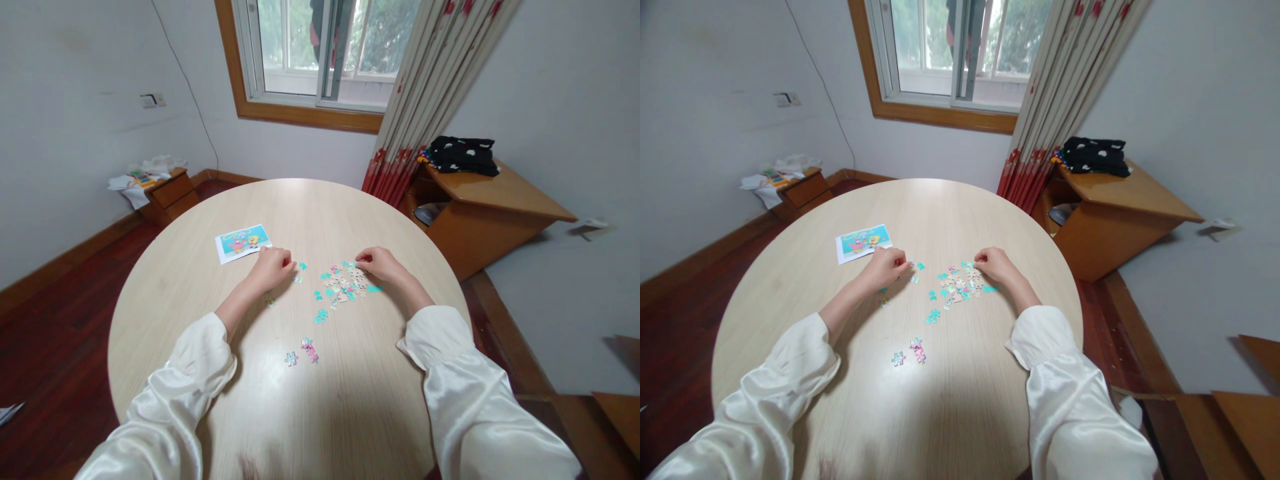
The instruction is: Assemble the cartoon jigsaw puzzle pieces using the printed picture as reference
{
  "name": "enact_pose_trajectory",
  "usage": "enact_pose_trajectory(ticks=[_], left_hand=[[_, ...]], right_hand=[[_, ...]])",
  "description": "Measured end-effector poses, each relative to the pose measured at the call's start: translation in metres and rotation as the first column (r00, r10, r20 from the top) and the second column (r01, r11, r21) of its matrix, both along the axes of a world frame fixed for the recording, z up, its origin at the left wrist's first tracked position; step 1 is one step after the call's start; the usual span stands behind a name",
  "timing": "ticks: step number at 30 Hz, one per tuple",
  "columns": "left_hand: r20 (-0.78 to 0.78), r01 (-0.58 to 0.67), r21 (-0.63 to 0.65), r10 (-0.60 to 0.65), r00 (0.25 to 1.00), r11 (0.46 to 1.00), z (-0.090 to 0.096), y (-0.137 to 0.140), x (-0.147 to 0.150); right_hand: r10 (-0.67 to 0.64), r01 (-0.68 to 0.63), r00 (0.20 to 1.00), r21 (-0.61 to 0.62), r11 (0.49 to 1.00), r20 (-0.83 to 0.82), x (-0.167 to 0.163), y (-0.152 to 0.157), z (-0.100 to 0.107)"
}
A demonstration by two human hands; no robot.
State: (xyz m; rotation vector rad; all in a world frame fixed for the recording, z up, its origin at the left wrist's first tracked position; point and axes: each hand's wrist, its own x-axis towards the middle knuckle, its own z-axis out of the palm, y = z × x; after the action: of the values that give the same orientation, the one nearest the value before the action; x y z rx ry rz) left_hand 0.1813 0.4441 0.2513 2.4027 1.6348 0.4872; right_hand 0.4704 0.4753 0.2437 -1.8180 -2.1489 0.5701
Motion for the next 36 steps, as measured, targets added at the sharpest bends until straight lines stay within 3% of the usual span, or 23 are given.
enact_pose_trajectory(ticks=[12,27,36], left_hand=[[0.02,-0.004,-0.014,0.004,1.0,1.0,0.0032,-0.0031,0.0016],[0.002,-0.002,-0.02,0.002,1.0,1.0,0.0081,-0.0023,0.0002],[0.008,0.0,-0.012,0.001,1.0,1.0,0.0051,-0.003,0.0016]], right_hand=[[-0.016,0.017,1.0,-0.099,0.995,0.007,-0.0055,0.002,-0.0039],[-0.039,0.04,0.999,0.054,0.998,-0.035,0.0001,0.0012,-0.0016],[-0.039,0.04,0.998,-0.019,0.999,0.048,0.0024,0.0068,-0.0087]])
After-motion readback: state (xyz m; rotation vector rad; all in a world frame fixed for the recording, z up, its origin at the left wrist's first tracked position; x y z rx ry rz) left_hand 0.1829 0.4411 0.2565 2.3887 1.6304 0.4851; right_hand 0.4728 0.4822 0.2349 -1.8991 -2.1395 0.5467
